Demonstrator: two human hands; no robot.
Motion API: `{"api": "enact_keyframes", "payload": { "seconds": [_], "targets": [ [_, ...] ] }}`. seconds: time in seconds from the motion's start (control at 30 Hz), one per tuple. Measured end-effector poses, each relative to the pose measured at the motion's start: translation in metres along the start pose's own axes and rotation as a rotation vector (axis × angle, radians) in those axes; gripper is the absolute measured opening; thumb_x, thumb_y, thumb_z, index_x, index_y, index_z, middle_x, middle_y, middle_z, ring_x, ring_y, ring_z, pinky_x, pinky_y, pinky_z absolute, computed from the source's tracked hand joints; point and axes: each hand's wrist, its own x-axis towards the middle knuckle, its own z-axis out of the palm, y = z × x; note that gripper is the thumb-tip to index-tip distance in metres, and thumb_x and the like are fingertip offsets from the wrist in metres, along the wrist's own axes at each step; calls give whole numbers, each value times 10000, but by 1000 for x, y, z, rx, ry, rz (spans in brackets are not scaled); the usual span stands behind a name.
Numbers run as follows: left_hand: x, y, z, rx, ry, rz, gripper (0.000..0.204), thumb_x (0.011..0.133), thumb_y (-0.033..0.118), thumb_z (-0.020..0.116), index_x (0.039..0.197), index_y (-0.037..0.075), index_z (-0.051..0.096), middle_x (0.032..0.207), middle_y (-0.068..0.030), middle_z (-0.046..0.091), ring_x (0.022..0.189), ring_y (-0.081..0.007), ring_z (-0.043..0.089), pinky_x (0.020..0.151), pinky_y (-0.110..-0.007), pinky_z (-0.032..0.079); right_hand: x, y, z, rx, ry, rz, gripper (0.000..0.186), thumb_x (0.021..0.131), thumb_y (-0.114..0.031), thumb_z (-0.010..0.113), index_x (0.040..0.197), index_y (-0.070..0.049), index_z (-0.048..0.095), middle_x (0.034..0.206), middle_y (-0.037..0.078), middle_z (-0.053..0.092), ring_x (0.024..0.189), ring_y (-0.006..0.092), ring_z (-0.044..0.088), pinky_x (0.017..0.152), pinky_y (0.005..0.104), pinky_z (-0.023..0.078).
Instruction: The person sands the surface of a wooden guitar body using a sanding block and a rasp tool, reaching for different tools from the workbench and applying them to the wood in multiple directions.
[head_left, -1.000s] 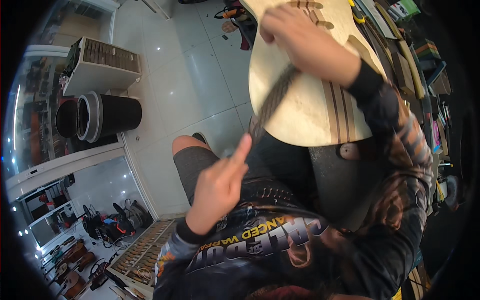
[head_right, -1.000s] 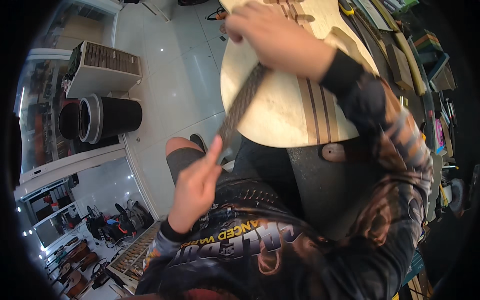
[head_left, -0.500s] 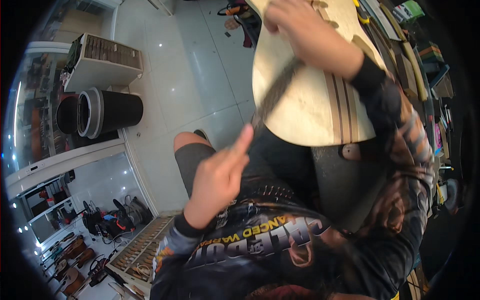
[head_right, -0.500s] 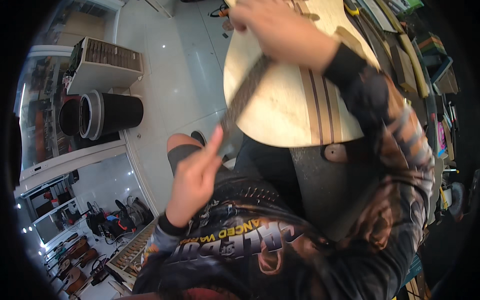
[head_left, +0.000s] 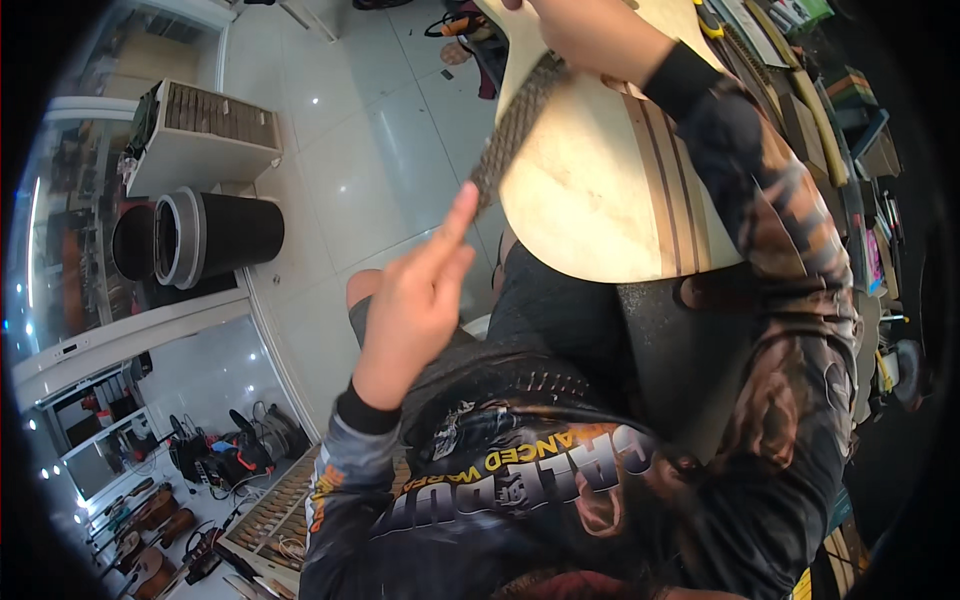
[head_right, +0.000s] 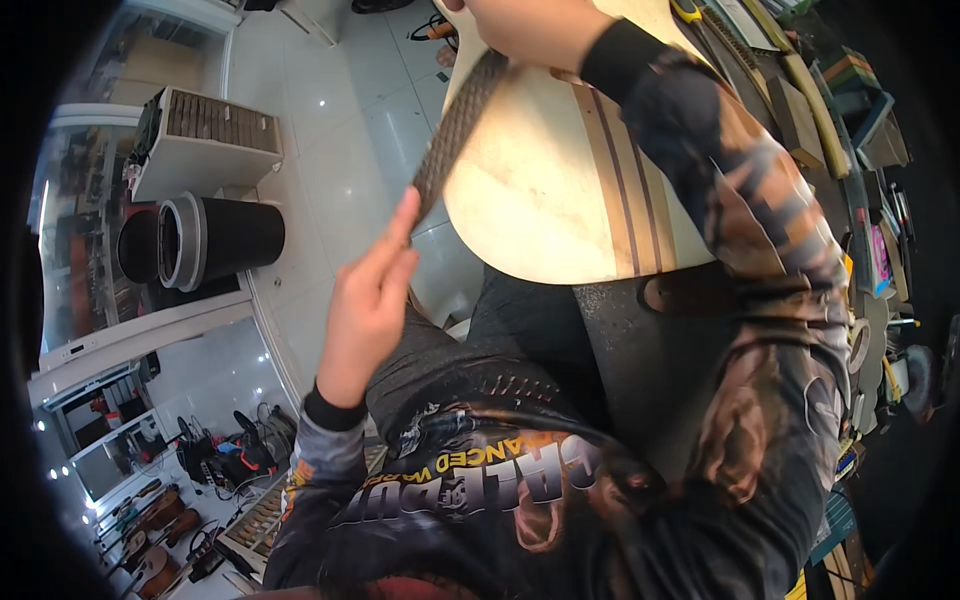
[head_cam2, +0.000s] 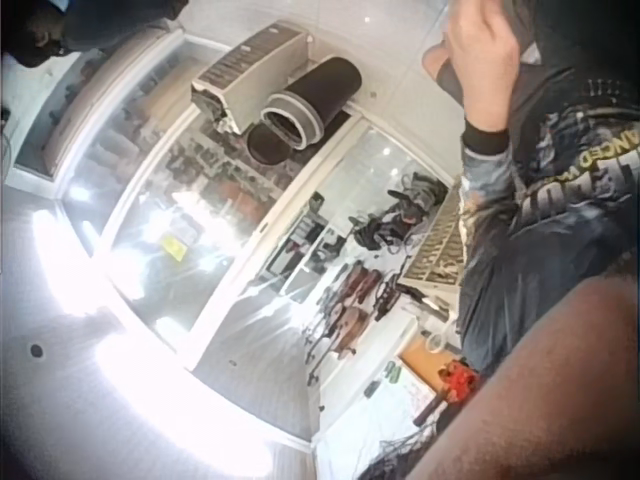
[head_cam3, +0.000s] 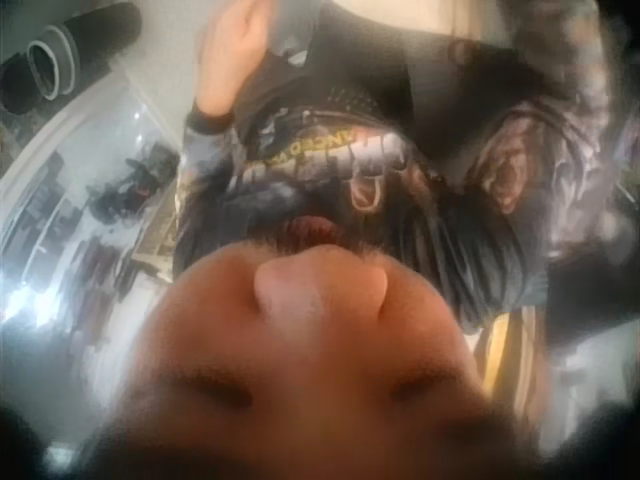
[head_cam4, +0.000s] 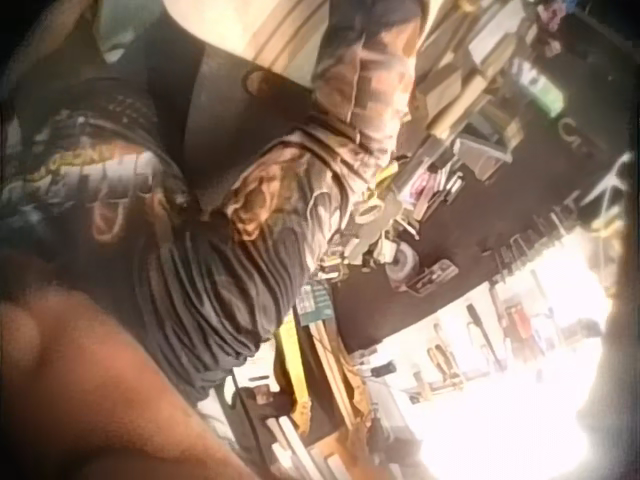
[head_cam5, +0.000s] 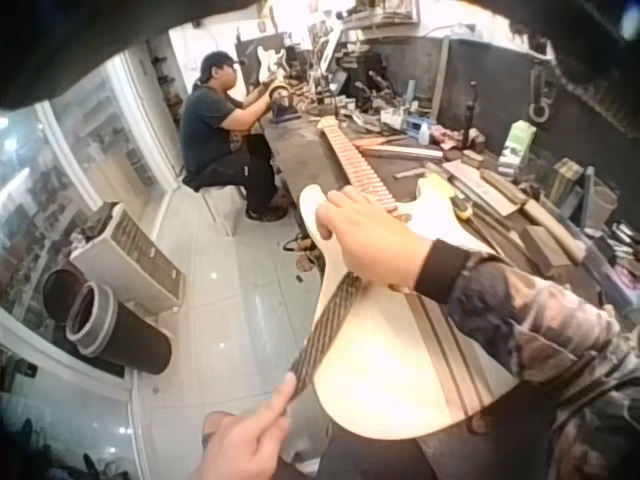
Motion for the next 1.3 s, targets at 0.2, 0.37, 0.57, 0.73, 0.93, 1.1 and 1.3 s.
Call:
{"api": "enact_keyframes", "payload": {
  "seconds": [0.2, 0.37, 0.57, 0.73, 0.93, 1.1, 1.3],
  "targets": [
    [-57, -23, 21, 11, 98, 100, 720, 1015, -5, 714, 1693, 190, 567, 928, -238, 749, 761, -410, 724, 766, -445, 591, -32, -46, 11, 82, -67, -25, 339, 815, 156, 548, 1064, -72, 577, 1098, 111, 595, 1139, 352, 584, 995, 447, 454],
    [-11, -13, 4, 5, 84, 77, 706, 1027, 2, 706, 1689, 208, 573, 884, -238, 729, 726, -408, 706, 736, -461, 578, -2, -13, 1, 40, -11, 34, 260, 842, 105, 545, 1072, -17, 563, 1105, 194, 574, 1097, 422, 533, 983, 485, 450],
    [-42, -25, 18, -22, 64, 48, 711, 1017, -10, 709, 1691, 169, 569, 1016, -270, 773, 856, -414, 772, 839, -454, 612, -29, -33, 21, 105, 12, -16, 337, 817, 144, 571, 1072, -75, 582, 1061, 106, 588, 1109, 345, 577, 984, 437, 452],
    [-20, -7, 7, 12, 70, 5, 700, 1039, 9, 693, 1699, 196, 555, 1007, -277, 763, 832, -439, 752, 794, -452, 596, -7, -17, 3, 96, 5, 4, 241, 871, 104, 517, 1077, -9, 569, 1110, 199, 588, 1122, 432, 542, 998, 485, 454],
    [-44, -32, 23, -82, 131, 98, 672, 1050, 11, 674, 1695, 155, 556, 934, -285, 739, 802, -451, 736, 809, -444, 599, -21, -32, 36, 56, 80, -14, 296, 861, 98, 618, 1095, -84, 625, 1076, 81, 680, 1168, 324, 652, 1024, 464, 506],
    [-59, -22, 10, -42, 53, 45, 678, 1028, 1, 693, 1679, 153, 579, 872, -266, 717, 785, -426, 731, 771, -469, 587, -33, -44, 19, 29, 43, -61, 296, 869, 109, 613, 1085, -81, 684, 1042, 111, 726, 1106, 355, 683, 1022, 461, 492],
    [-9, -11, 6, -61, 34, 23, 648, 1063, -20, 623, 1694, 103, 547, 1294, -285, 771, 926, -367, 782, 937, -354, 582, -13, -5, 1, 211, -11, 149, 131, 951, 51, 573, 1059, -13, 610, 1113, 182, 617, 1152, 407, 568, 1007, 476, 467]
  ]
}}
